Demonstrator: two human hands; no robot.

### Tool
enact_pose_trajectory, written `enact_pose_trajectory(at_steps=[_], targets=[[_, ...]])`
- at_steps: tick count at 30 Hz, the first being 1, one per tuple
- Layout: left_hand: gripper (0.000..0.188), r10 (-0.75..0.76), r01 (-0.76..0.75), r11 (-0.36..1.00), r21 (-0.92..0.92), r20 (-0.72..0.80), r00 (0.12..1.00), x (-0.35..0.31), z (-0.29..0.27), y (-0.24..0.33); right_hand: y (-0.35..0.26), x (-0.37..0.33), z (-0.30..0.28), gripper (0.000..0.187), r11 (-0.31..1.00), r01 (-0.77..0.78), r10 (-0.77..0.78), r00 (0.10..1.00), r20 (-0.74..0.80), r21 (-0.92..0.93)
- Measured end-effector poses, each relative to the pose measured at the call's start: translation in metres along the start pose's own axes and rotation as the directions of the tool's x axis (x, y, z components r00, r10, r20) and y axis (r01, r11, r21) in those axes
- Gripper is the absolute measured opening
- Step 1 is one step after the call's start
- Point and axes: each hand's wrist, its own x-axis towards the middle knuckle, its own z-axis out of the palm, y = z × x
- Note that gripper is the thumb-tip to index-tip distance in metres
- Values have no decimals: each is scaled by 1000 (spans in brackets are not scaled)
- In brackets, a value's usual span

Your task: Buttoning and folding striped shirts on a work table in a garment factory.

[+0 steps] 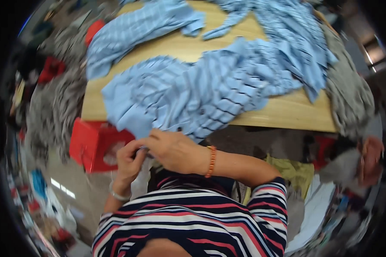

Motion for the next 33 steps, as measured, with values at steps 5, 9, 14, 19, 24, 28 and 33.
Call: enact_pose_trajectory(at_steps=[5,9,14,19,24,28,33], targets=[[18,-90,109,986,-127,151,984,-12,2,7,4,-10,-3,19,999,14,-12,999,40,-41],[19,23,-43,983,178,109,994,-15,12,-6,0,-15,4,23,986,159,-159,987,4,-56],[18,110,-128,959,255,84,990,-13,13,-9,-2,-16,5,25,995,91,-88,993,75,-37],[18,213,-226,933,279,75,974,-10,7,-16,-2,-11,6,19,994,71,-62,992,110,-78],[16,111,-135,931,340,89,990,-2,15,-24,17,-19,12,14,985,161,-159,986,46,-56],[34,-236,322,929,-181,381,894,-5,-6,-48,15,-20,20,17,988,152,-152,988,16,4],[49,-266,501,319,-805,432,862,-12,24,-64,9,-28,16,10,992,92,-90,996,-23,83]])
